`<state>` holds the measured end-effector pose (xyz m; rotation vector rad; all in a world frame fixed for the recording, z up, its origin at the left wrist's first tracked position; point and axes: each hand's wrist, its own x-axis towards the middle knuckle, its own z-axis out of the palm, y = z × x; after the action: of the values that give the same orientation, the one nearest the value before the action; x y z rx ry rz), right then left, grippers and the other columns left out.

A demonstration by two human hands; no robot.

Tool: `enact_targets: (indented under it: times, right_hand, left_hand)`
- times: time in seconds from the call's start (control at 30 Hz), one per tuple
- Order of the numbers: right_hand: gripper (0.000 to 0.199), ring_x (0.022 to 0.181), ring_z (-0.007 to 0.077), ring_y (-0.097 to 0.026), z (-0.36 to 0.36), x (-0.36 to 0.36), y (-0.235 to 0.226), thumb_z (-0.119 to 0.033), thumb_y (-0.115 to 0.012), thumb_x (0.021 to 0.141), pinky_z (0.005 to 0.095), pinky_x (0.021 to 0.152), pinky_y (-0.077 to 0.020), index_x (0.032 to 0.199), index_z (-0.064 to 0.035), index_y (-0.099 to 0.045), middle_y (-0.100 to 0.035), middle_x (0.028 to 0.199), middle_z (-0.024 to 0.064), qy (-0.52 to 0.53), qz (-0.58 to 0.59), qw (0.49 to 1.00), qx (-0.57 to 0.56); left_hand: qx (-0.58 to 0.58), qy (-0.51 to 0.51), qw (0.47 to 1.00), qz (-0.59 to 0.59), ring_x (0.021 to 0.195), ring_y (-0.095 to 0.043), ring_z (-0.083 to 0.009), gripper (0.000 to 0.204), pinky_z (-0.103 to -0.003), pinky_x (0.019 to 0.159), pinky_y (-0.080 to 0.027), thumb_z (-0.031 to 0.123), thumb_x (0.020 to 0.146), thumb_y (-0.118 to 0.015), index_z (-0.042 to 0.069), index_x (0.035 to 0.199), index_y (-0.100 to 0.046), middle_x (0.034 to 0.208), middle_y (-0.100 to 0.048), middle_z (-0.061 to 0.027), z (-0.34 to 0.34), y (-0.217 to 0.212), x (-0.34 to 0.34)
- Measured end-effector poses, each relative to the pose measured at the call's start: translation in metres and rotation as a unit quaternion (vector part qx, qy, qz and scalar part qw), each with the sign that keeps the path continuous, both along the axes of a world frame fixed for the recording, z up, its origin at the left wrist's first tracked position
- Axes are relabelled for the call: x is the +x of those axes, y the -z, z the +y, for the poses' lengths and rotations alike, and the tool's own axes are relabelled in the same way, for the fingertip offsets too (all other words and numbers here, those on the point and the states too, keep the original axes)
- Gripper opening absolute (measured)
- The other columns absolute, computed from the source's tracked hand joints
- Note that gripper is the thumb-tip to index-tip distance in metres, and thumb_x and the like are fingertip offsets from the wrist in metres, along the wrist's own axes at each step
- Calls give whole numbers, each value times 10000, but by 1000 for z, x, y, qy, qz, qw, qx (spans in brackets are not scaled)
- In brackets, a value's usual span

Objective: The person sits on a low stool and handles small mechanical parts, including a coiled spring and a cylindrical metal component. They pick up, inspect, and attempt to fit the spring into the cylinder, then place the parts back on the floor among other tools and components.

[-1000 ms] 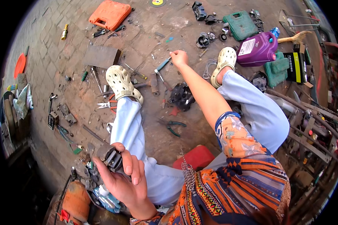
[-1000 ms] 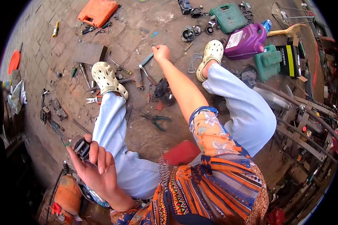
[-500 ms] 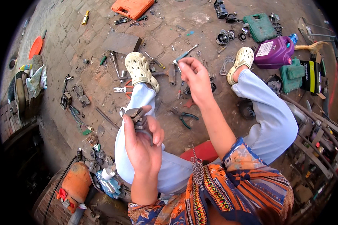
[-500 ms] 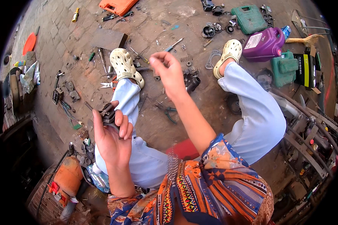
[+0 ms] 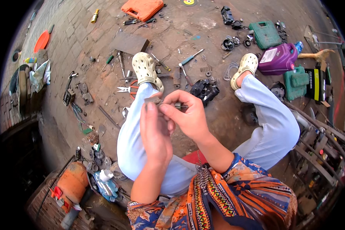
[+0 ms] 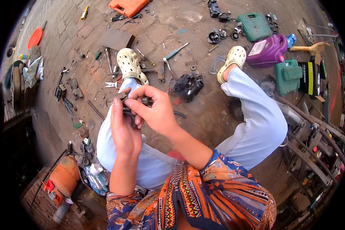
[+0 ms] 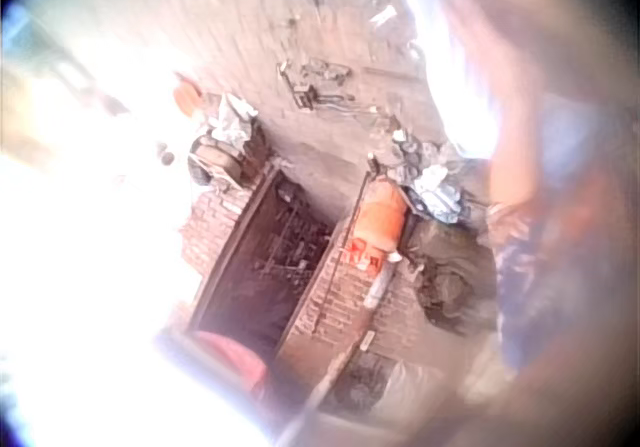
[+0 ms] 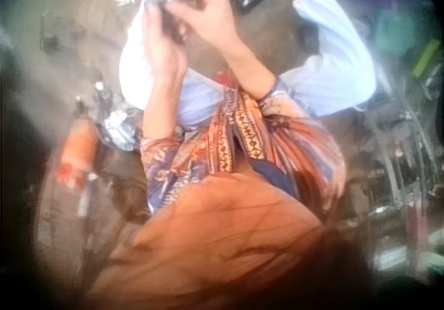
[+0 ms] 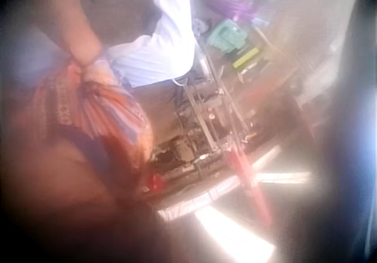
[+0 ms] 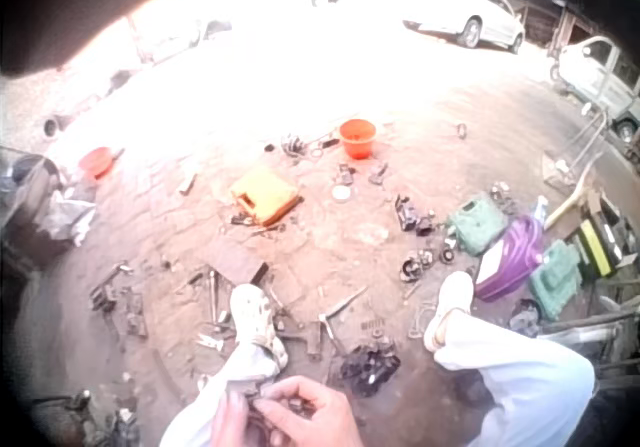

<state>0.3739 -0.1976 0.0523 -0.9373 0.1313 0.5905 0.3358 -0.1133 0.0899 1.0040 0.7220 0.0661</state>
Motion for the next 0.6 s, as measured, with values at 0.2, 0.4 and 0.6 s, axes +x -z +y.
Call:
enact_targets:
  times: [0.2, 0.4, 0.6]
  right_hand:
    - [54, 529, 54, -484, -14, -5, 13, -41, -595, 877, 201, 465, -406, 888, -2, -560, -565, 739, 31, 56, -9, 995, 79]
    - [123, 603, 63, -348, -28, 43, 73, -129, -574, 911, 216, 541, -320, 836, -58, -509, -417, 713, -33, 189, 152, 934, 262]
    - [95, 588, 86, -430, -38, 160, 214, -101, -603, 871, 209, 527, -380, 850, -62, -518, -500, 736, 2, 219, 304, 924, 77]
  left_hand:
    - [-63, 16, 998, 21, 555, -415, -64, 367, -202, 486, -312, 357, 991, -408, 62, 1198, -475, 720, -463, 8, -9, -3, 0]
    - [-67, -61, 996, 6, 572, -406, -89, 450, -231, 504, -312, 419, 998, -349, 42, 1220, -457, 724, -451, -6, 4, -13, 0]
    - [-79, -118, 990, -18, 582, -423, -107, 464, -241, 504, -328, 424, 993, -352, 38, 1228, -458, 767, -483, -22, 18, -19, 2]
